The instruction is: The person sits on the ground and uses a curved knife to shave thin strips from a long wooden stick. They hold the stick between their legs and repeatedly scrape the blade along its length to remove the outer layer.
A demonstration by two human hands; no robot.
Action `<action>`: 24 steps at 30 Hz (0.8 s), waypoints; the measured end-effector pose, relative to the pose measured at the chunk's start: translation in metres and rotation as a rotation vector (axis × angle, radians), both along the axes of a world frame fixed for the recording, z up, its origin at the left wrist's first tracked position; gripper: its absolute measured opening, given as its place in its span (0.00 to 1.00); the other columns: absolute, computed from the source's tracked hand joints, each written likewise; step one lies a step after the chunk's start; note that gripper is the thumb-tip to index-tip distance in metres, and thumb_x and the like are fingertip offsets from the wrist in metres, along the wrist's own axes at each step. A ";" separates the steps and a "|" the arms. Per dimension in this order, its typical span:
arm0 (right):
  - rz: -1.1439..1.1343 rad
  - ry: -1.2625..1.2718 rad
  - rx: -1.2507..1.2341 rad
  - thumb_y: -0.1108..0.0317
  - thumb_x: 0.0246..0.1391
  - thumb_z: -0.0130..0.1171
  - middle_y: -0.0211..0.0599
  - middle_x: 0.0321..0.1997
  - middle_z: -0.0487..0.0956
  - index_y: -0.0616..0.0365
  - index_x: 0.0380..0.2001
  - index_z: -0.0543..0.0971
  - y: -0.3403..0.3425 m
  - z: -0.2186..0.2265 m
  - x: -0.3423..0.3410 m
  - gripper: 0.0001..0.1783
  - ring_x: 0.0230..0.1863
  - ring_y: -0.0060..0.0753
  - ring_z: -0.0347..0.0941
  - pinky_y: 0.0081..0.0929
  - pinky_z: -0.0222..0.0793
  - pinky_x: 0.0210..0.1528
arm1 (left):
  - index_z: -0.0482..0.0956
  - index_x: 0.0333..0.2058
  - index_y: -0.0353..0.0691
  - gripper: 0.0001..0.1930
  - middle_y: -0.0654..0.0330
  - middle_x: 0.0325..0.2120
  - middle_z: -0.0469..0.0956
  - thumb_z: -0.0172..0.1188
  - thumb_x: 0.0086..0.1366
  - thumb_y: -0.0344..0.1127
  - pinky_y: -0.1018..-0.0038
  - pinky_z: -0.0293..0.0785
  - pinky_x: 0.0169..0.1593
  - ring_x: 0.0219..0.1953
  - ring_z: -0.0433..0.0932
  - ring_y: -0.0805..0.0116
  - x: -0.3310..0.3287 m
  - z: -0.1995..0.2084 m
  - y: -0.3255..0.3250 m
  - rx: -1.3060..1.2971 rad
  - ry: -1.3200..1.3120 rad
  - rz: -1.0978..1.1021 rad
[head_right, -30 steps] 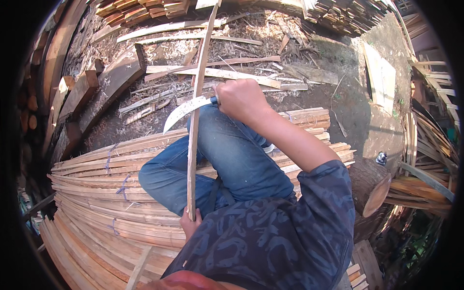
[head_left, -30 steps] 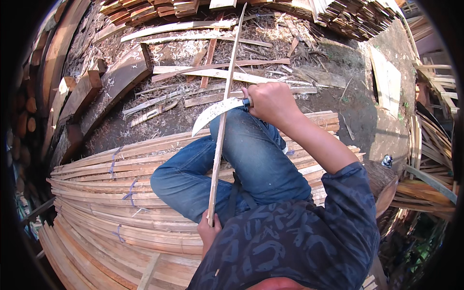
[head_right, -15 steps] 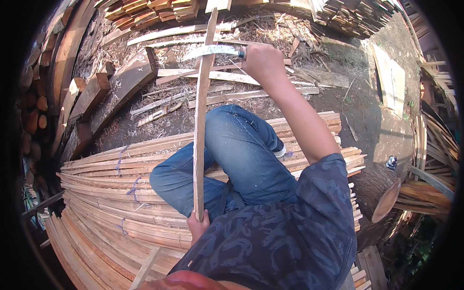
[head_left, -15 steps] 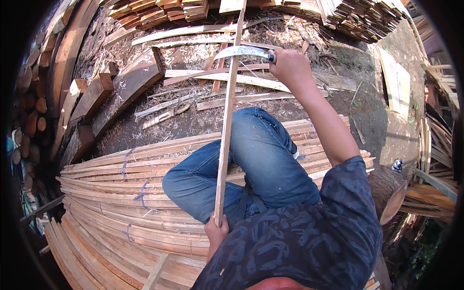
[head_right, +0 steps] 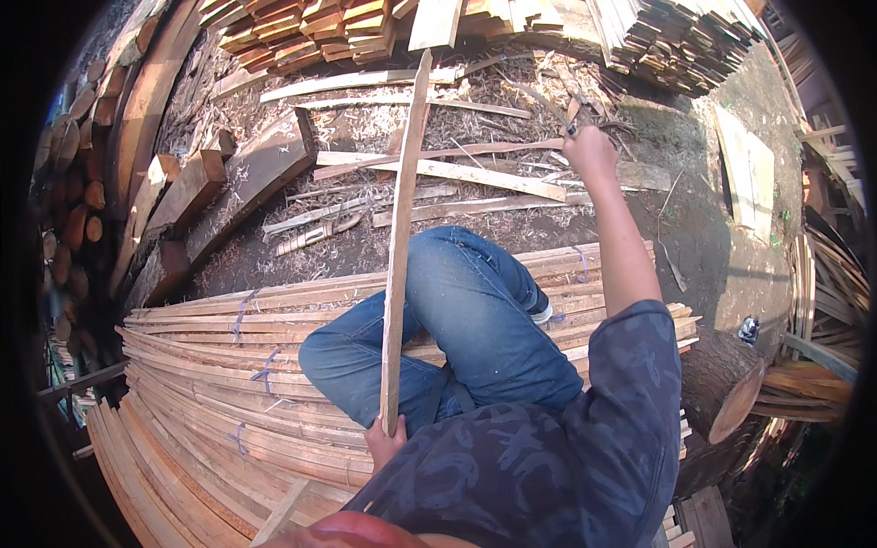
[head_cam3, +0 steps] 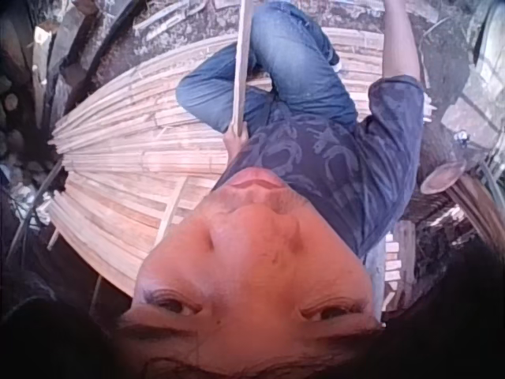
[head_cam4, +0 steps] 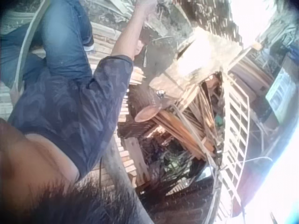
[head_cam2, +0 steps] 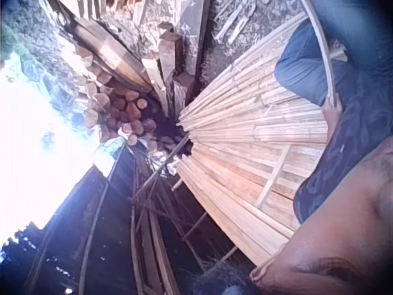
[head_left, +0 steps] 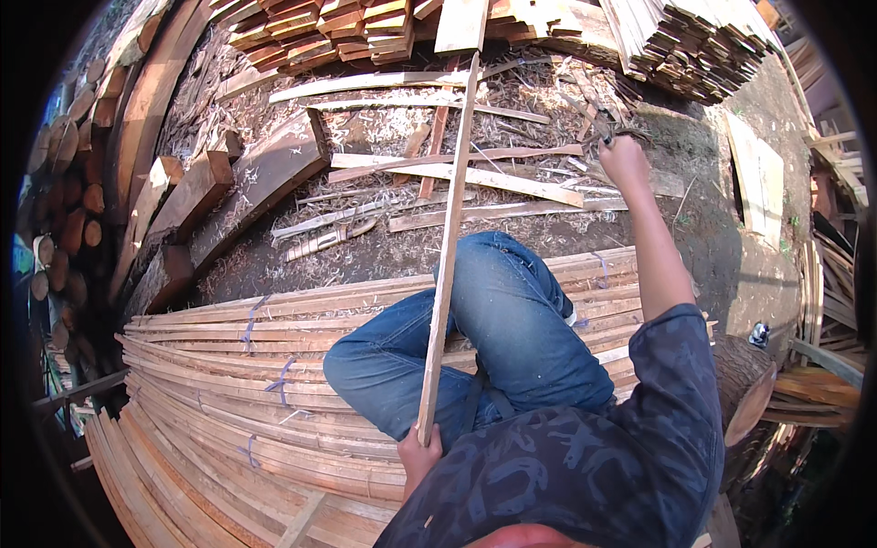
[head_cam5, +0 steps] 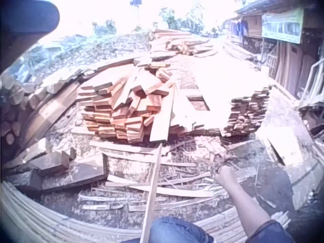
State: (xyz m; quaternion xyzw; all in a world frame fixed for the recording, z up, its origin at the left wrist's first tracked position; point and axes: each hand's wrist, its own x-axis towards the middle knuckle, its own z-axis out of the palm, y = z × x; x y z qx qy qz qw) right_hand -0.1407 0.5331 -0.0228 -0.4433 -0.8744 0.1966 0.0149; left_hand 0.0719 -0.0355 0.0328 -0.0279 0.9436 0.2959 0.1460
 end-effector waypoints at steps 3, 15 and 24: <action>0.019 0.108 -0.308 0.52 0.55 0.59 0.56 0.21 0.78 0.64 0.23 0.81 -0.084 -0.057 0.087 0.23 0.28 0.58 0.77 0.46 0.70 0.33 | 0.80 0.34 0.31 0.13 0.44 0.20 0.79 0.67 0.55 0.36 0.62 0.75 0.29 0.26 0.82 0.46 -0.007 0.005 0.001 0.024 -0.145 0.040; 0.304 0.493 -0.104 0.58 0.55 0.60 0.48 0.14 0.75 0.61 0.19 0.79 -0.136 0.039 0.051 0.19 0.19 0.52 0.74 0.43 0.68 0.24 | 0.80 0.34 0.30 0.15 0.43 0.22 0.80 0.68 0.54 0.36 0.64 0.76 0.33 0.30 0.83 0.49 -0.008 0.007 -0.002 0.162 -0.216 -0.065; 0.626 0.434 0.258 0.59 0.54 0.57 0.43 0.18 0.77 0.56 0.18 0.78 -0.152 0.060 0.017 0.15 0.22 0.46 0.76 0.42 0.70 0.26 | 0.80 0.37 0.30 0.15 0.44 0.24 0.81 0.67 0.55 0.35 0.65 0.77 0.34 0.30 0.84 0.49 -0.011 0.010 -0.003 0.217 -0.237 -0.108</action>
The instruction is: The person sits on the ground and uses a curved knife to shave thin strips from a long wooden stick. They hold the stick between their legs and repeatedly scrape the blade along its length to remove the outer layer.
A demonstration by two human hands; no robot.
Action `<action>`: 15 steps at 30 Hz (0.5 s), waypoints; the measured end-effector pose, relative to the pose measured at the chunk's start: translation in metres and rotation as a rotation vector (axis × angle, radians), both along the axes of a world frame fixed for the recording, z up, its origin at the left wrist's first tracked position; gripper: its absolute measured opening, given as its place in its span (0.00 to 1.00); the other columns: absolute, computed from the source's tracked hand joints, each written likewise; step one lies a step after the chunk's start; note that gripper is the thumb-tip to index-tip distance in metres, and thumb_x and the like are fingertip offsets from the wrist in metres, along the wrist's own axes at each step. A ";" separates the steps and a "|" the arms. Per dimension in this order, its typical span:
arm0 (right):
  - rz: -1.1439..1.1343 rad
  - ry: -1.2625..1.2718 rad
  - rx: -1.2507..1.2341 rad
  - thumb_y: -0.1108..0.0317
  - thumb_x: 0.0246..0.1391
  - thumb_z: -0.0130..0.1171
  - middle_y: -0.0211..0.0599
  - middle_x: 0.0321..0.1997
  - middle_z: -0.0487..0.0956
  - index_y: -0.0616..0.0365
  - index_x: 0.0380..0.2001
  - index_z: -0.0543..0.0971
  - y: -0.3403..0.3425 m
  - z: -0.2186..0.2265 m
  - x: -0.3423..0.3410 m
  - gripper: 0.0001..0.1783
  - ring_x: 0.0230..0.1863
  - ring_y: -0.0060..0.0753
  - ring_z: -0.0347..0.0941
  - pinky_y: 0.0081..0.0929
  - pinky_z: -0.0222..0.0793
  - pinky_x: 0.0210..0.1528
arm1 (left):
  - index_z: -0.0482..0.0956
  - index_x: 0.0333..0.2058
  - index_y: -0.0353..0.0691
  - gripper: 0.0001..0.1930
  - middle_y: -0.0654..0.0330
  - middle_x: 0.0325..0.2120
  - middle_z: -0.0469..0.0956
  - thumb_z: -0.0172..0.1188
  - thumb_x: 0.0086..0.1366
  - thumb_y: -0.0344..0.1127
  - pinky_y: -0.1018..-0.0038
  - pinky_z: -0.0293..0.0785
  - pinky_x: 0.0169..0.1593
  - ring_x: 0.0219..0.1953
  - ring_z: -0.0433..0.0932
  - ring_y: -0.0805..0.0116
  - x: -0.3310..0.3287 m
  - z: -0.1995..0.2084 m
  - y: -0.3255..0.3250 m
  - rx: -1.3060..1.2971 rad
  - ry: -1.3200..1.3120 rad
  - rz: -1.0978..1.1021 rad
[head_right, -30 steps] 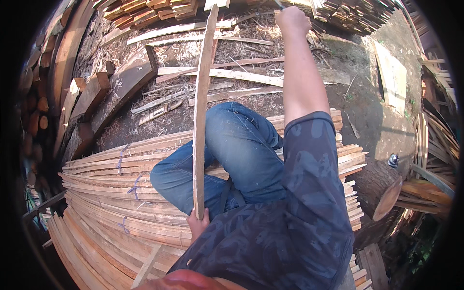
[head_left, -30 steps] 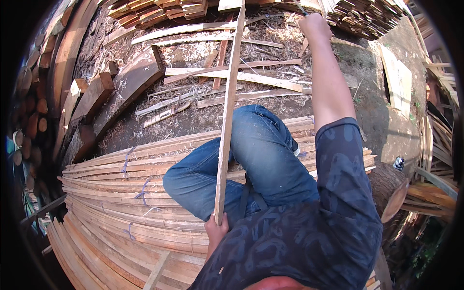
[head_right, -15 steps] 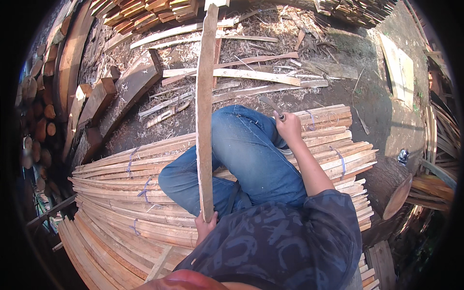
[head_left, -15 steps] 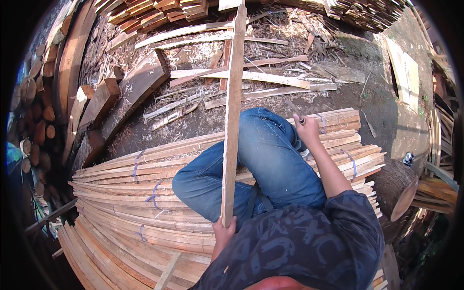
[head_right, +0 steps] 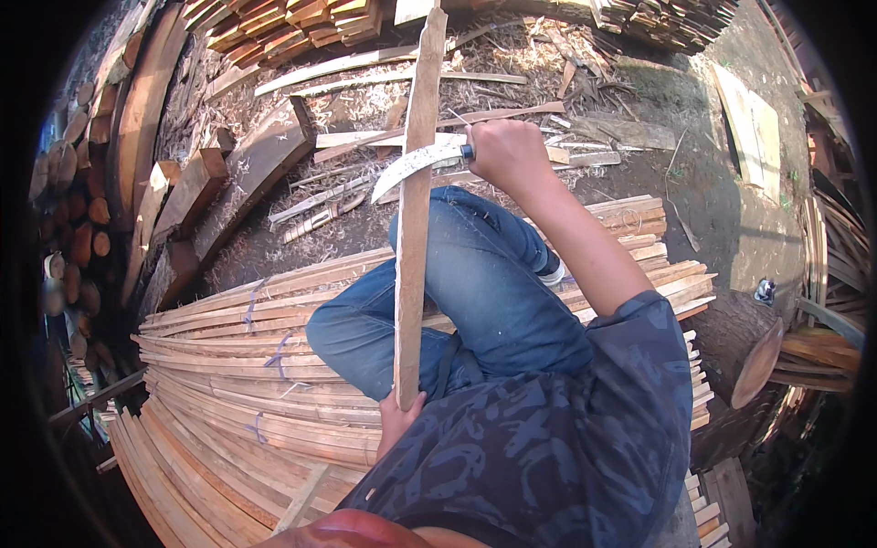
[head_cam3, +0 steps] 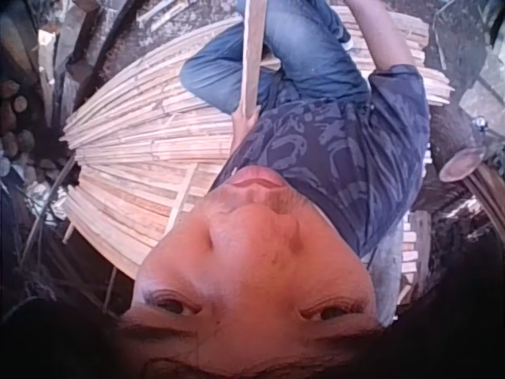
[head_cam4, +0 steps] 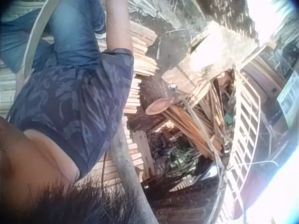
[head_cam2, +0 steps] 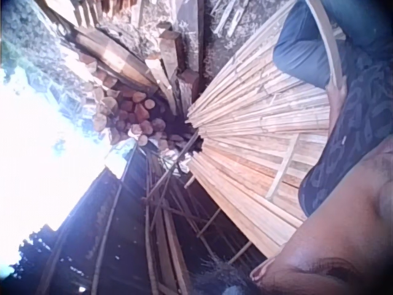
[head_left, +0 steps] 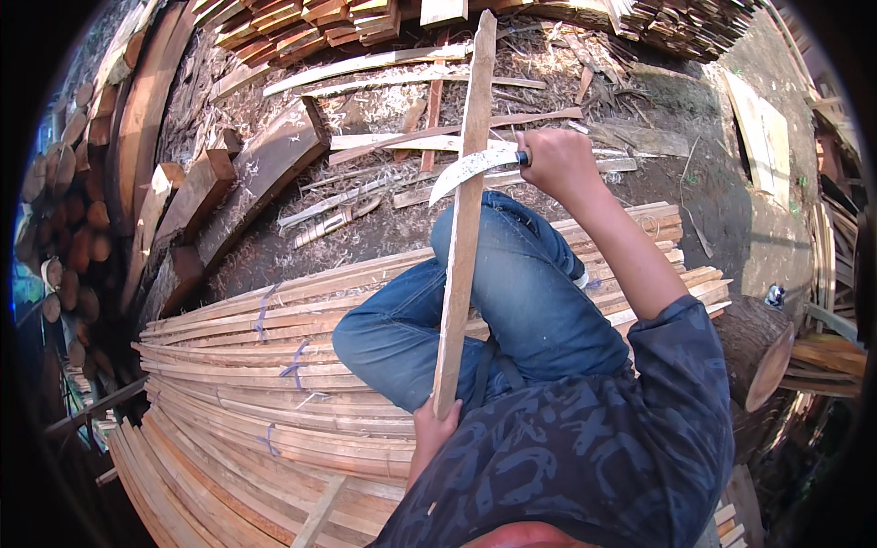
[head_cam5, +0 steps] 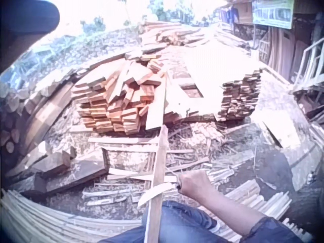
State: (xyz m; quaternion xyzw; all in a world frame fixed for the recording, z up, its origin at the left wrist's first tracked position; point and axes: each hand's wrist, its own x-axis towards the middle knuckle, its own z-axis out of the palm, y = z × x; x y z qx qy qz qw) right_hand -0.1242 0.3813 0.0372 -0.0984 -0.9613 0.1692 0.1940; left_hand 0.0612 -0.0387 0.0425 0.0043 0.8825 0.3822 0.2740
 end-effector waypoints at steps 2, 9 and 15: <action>-0.028 -0.032 0.066 0.61 0.51 0.58 0.42 0.19 0.78 0.56 0.20 0.79 0.003 0.004 -0.016 0.12 0.23 0.45 0.78 0.40 0.72 0.26 | 0.79 0.38 0.30 0.15 0.44 0.24 0.81 0.67 0.55 0.35 0.65 0.77 0.34 0.30 0.84 0.50 -0.006 0.004 0.006 0.003 0.023 -0.018; -0.058 -0.090 0.059 0.65 0.42 0.60 0.40 0.20 0.79 0.55 0.20 0.80 -0.016 0.001 -0.039 0.06 0.24 0.43 0.79 0.37 0.75 0.26 | 0.78 0.38 0.29 0.16 0.52 0.19 0.81 0.68 0.55 0.35 0.69 0.76 0.30 0.23 0.82 0.62 -0.011 -0.010 0.005 0.060 -0.086 0.042; 0.124 -0.197 0.128 0.69 0.40 0.59 0.46 0.21 0.80 0.58 0.18 0.80 -0.049 0.018 -0.020 0.05 0.25 0.44 0.81 0.38 0.76 0.29 | 0.78 0.37 0.29 0.15 0.53 0.18 0.79 0.67 0.56 0.34 0.70 0.75 0.28 0.21 0.81 0.65 -0.012 -0.006 0.004 0.070 -0.115 0.044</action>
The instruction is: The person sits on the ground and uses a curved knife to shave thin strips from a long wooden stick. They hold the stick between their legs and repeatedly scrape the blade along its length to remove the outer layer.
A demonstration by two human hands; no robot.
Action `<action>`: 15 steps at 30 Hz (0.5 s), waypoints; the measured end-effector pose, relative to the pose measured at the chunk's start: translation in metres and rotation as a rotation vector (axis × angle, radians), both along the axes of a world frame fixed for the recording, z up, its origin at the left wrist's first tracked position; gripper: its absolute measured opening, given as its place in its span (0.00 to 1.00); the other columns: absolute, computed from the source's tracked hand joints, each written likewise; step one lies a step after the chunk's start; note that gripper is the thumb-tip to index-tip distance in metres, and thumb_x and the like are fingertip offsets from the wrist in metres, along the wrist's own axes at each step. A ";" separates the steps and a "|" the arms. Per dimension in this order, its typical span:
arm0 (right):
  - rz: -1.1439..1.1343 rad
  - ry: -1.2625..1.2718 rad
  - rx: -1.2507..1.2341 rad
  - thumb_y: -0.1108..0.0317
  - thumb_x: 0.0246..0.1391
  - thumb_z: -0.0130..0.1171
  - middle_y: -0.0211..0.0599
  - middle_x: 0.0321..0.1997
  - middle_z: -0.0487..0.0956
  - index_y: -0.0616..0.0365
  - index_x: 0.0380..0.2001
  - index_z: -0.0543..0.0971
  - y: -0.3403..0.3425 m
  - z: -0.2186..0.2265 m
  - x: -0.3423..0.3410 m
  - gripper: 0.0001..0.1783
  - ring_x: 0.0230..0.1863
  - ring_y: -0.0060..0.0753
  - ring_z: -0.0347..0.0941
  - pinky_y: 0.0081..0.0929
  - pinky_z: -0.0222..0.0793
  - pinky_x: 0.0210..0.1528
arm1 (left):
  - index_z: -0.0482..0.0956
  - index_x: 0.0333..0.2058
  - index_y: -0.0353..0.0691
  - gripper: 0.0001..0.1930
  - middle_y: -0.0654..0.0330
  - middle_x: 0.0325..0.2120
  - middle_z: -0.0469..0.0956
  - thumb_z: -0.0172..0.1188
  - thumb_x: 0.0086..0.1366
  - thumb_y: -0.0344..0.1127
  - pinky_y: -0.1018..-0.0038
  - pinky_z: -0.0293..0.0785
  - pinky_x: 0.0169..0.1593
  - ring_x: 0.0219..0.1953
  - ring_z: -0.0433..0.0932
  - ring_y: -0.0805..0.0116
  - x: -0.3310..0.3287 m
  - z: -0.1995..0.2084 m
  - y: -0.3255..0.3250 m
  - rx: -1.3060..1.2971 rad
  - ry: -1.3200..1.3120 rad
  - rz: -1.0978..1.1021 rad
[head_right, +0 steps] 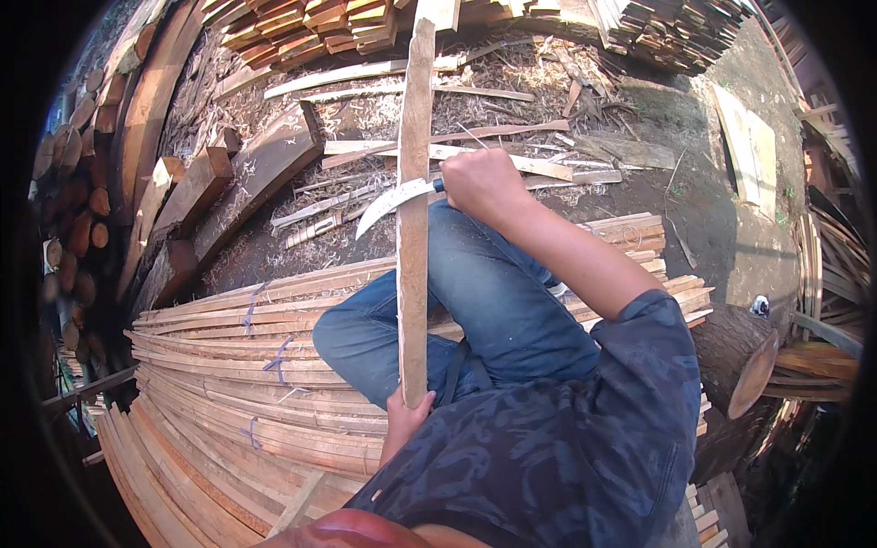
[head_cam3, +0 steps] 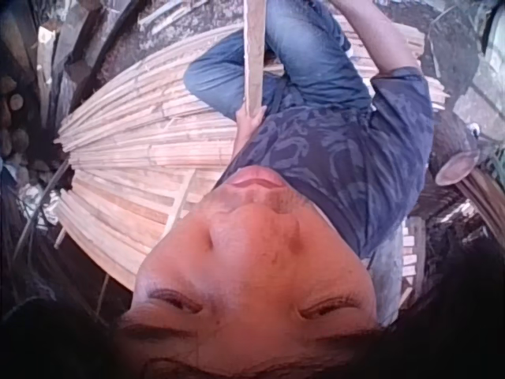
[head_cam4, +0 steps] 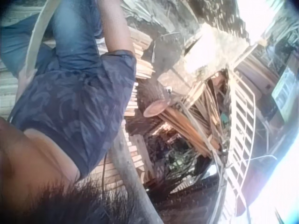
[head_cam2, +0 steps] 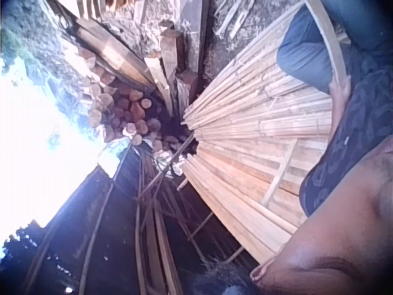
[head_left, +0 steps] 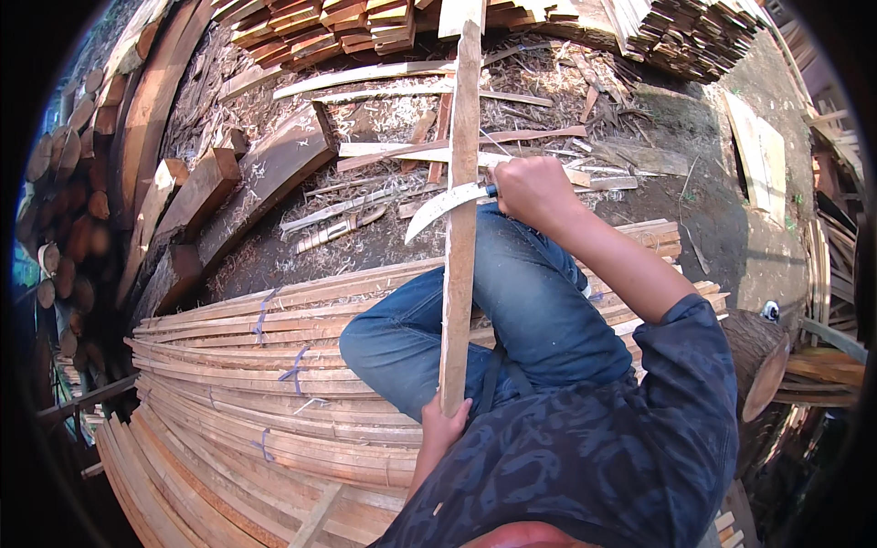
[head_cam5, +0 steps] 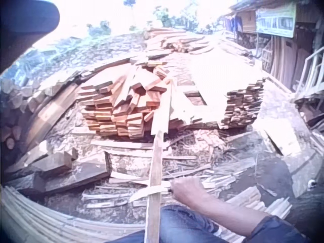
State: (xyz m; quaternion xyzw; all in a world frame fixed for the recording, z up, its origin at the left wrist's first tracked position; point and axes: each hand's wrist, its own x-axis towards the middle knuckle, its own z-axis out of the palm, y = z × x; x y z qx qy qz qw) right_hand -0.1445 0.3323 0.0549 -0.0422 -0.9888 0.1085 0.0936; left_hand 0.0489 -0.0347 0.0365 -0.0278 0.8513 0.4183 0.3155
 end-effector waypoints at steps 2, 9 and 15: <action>-0.313 -0.042 -0.033 0.67 0.43 0.60 0.45 0.22 0.81 0.57 0.20 0.82 0.047 0.011 -0.037 0.06 0.26 0.45 0.81 0.38 0.77 0.29 | 0.78 0.37 0.29 0.14 0.53 0.18 0.79 0.67 0.56 0.34 0.70 0.75 0.28 0.21 0.81 0.65 0.001 0.006 0.003 -0.006 0.026 0.001; -0.158 -0.050 0.034 0.69 0.44 0.56 0.46 0.22 0.81 0.57 0.19 0.81 0.027 0.012 -0.029 0.07 0.25 0.45 0.81 0.38 0.78 0.30 | 0.78 0.38 0.30 0.16 0.47 0.21 0.80 0.68 0.55 0.35 0.65 0.76 0.31 0.25 0.83 0.55 0.001 -0.013 -0.008 -0.021 0.074 -0.010; -0.502 -0.091 -0.056 0.67 0.51 0.55 0.49 0.29 0.82 0.59 0.28 0.82 0.103 0.013 -0.071 0.09 0.32 0.48 0.82 0.41 0.78 0.34 | 0.78 0.39 0.29 0.18 0.45 0.23 0.81 0.69 0.54 0.36 0.65 0.77 0.33 0.28 0.83 0.52 0.009 -0.008 -0.009 -0.034 0.029 -0.011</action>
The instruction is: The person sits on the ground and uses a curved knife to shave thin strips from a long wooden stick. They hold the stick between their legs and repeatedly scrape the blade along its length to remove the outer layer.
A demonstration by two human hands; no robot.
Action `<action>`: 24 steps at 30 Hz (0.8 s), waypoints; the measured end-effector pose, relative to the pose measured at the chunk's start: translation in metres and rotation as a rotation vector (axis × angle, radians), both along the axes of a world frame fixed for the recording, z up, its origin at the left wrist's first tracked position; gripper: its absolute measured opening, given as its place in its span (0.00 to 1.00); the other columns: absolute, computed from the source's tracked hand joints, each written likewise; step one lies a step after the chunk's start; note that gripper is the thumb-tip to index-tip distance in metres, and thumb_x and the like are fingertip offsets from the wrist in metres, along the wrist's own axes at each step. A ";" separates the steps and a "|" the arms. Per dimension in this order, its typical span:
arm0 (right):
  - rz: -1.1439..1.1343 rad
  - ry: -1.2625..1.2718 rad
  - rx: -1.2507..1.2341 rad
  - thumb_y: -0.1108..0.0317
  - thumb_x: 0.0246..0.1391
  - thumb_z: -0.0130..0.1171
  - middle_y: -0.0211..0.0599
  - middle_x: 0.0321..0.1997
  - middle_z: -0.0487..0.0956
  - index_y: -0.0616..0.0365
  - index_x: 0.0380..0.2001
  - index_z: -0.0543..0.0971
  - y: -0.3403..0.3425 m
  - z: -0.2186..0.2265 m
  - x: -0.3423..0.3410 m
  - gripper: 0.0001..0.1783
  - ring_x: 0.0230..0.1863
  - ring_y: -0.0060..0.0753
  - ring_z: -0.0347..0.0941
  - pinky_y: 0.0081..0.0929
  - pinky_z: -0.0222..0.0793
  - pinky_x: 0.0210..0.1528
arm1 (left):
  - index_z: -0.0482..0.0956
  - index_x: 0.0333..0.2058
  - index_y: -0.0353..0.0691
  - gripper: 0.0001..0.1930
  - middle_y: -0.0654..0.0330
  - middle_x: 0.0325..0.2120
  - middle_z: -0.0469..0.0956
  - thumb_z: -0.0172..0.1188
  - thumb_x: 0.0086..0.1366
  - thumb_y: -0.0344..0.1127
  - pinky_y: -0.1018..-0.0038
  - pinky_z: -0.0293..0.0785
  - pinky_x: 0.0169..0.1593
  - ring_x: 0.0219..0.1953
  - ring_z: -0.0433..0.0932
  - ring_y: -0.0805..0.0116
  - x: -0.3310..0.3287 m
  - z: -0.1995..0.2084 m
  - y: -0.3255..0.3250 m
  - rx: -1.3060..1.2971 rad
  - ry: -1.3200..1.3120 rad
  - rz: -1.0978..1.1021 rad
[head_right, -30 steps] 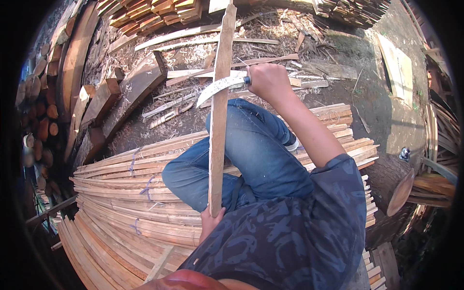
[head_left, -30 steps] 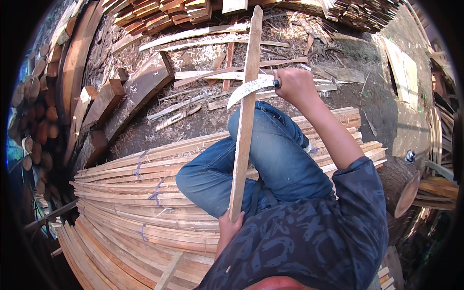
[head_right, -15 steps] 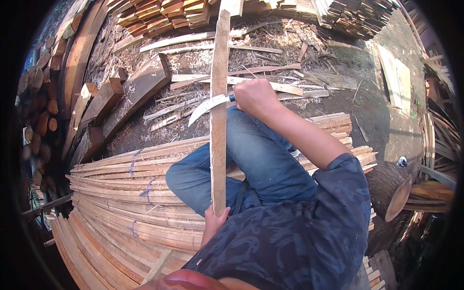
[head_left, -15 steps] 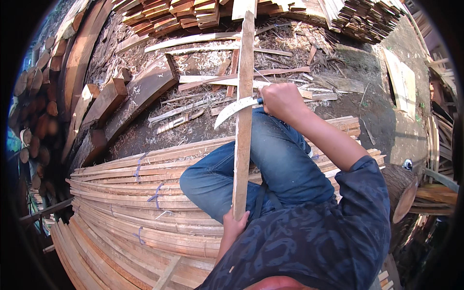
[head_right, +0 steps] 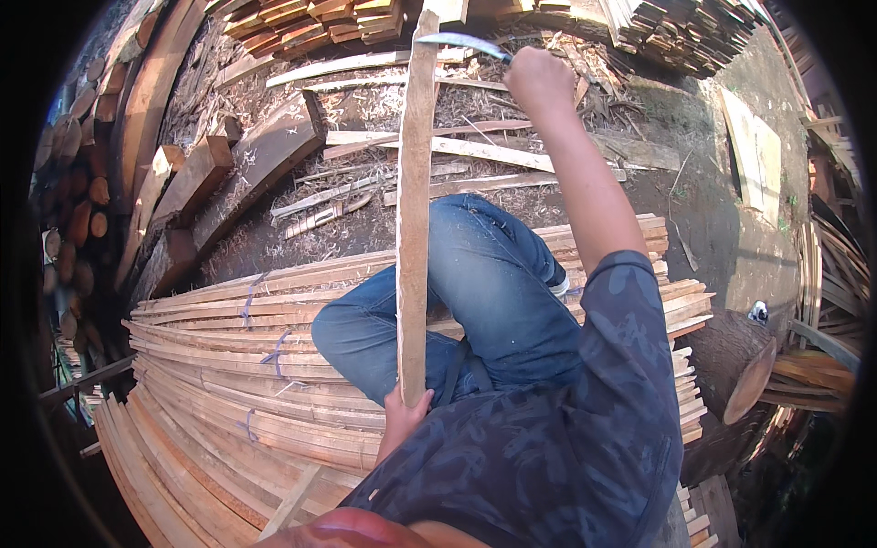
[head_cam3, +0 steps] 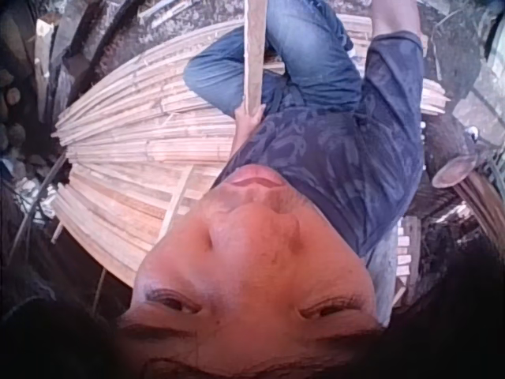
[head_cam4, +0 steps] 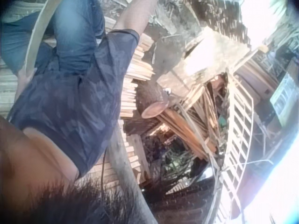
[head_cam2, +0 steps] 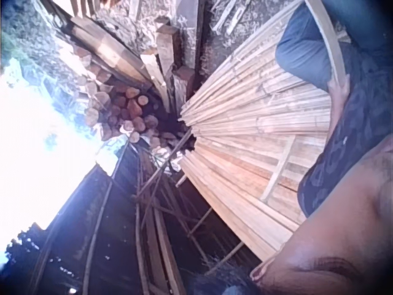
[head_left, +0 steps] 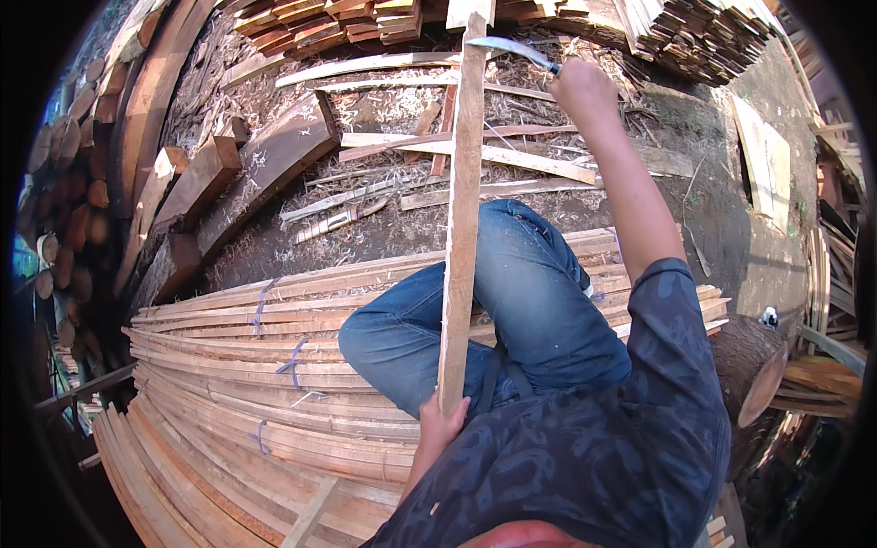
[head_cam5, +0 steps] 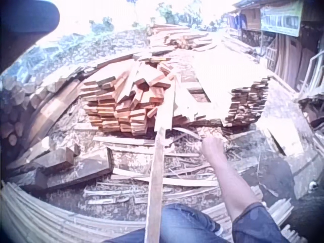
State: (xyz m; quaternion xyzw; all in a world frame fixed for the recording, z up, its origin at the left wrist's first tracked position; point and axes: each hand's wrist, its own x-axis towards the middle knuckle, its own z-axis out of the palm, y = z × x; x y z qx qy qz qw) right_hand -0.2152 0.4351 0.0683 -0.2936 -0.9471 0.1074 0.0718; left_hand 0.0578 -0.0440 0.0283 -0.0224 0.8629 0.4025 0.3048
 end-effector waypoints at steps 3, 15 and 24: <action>-0.283 0.006 -0.043 0.64 0.52 0.56 0.52 0.32 0.82 0.61 0.30 0.82 0.082 -0.027 0.012 0.12 0.38 0.50 0.81 0.44 0.76 0.40 | 0.78 0.40 0.29 0.19 0.45 0.23 0.81 0.69 0.54 0.36 0.66 0.77 0.34 0.29 0.84 0.54 -0.001 -0.013 -0.003 0.038 -0.006 0.017; 0.436 0.164 -0.030 0.67 0.45 0.58 0.45 0.21 0.79 0.56 0.22 0.79 -0.082 -0.019 0.025 0.06 0.25 0.47 0.79 0.40 0.75 0.30 | 0.79 0.37 0.30 0.17 0.46 0.25 0.82 0.69 0.54 0.36 0.66 0.78 0.34 0.29 0.84 0.54 -0.006 0.001 0.006 -0.013 0.011 -0.002; 0.563 0.141 0.058 0.71 0.43 0.55 0.44 0.18 0.79 0.59 0.18 0.79 -0.085 -0.018 0.031 0.06 0.24 0.42 0.80 0.36 0.75 0.26 | 0.79 0.36 0.30 0.17 0.47 0.23 0.81 0.70 0.53 0.37 0.66 0.77 0.33 0.28 0.84 0.54 -0.006 0.002 0.005 -0.043 0.070 -0.017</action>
